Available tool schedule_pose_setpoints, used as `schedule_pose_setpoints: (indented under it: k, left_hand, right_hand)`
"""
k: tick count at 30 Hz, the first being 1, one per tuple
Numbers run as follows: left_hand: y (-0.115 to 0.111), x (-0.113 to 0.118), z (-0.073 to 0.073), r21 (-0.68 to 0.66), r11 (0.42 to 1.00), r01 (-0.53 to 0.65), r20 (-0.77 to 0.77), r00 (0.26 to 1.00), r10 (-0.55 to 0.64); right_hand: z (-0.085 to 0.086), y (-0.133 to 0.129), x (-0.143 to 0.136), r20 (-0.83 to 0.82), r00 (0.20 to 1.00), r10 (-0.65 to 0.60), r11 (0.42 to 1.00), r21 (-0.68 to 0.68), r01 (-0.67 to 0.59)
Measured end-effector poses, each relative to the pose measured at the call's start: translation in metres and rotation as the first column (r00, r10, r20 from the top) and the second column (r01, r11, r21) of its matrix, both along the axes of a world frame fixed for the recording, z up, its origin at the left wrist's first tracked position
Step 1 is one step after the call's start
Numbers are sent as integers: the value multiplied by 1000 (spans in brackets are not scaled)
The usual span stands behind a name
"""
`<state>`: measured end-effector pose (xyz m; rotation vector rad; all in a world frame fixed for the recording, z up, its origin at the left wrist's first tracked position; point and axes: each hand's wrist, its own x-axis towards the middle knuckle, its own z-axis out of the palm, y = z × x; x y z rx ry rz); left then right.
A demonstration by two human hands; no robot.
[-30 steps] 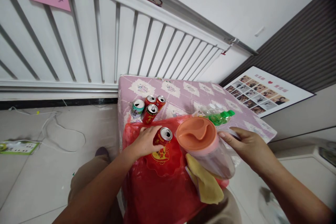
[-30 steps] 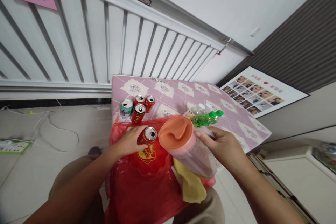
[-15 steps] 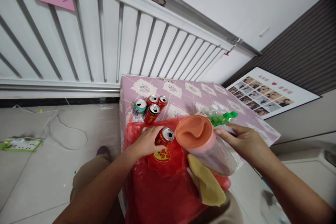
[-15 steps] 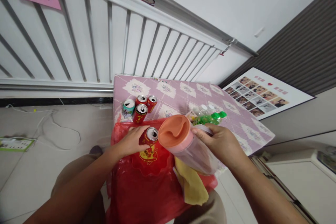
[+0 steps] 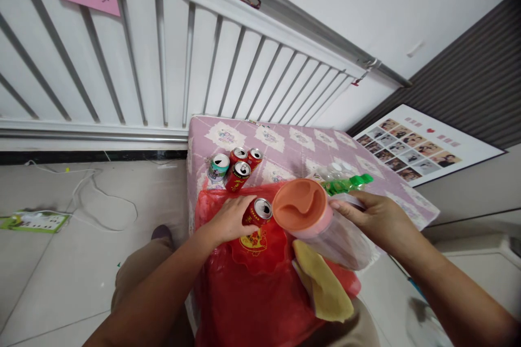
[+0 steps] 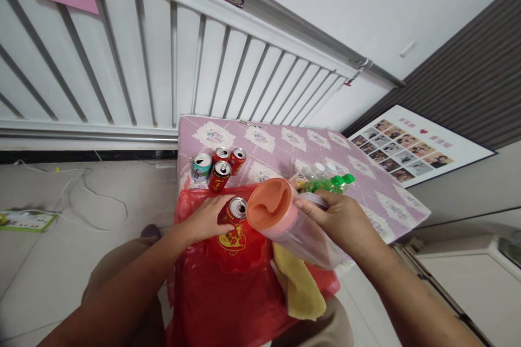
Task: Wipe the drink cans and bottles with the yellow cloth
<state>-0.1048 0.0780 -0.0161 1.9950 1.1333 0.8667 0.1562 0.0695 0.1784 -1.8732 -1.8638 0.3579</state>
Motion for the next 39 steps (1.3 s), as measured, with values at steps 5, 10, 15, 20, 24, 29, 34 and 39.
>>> schedule_pose_setpoints:
  k: [5,10,15,20,24,29,34,39]
  left_hand:
    - [0,0,0,6,1000,4,0,1000,-4]
    - [0,0,0,12,1000,-1,-15,1000,2]
    - [0,0,0,14,1000,1,-13,1000,0]
    - [0,0,0,19,1000,2,-12,1000,-2]
    - [0,1,-1,15,1000,-4,-21,1000,4]
    - [0,1,-1,23,1000,0,-27,1000,0]
    - [0,1,-1,21,1000,-1,-28,1000,2]
    - [0,1,-2,20,1000,-3,-23,1000,3]
  right_hand:
    - [2,0,-1,146,988,55,998,-35,-50]
    - [4,2,-2,172,984,57,998,-30,-52]
    - [7,2,-5,182,981,66,997,-41,-60]
    - [7,4,-5,201,977,66,998,-8,-66]
    - [10,3,-7,205,976,70,998,-14,-69]
    - [16,0,-13,203,975,89,995,-67,-77]
    - [19,0,-17,209,976,61,996,-83,-44]
    - [21,0,-20,214,976,25,994,-112,-1]
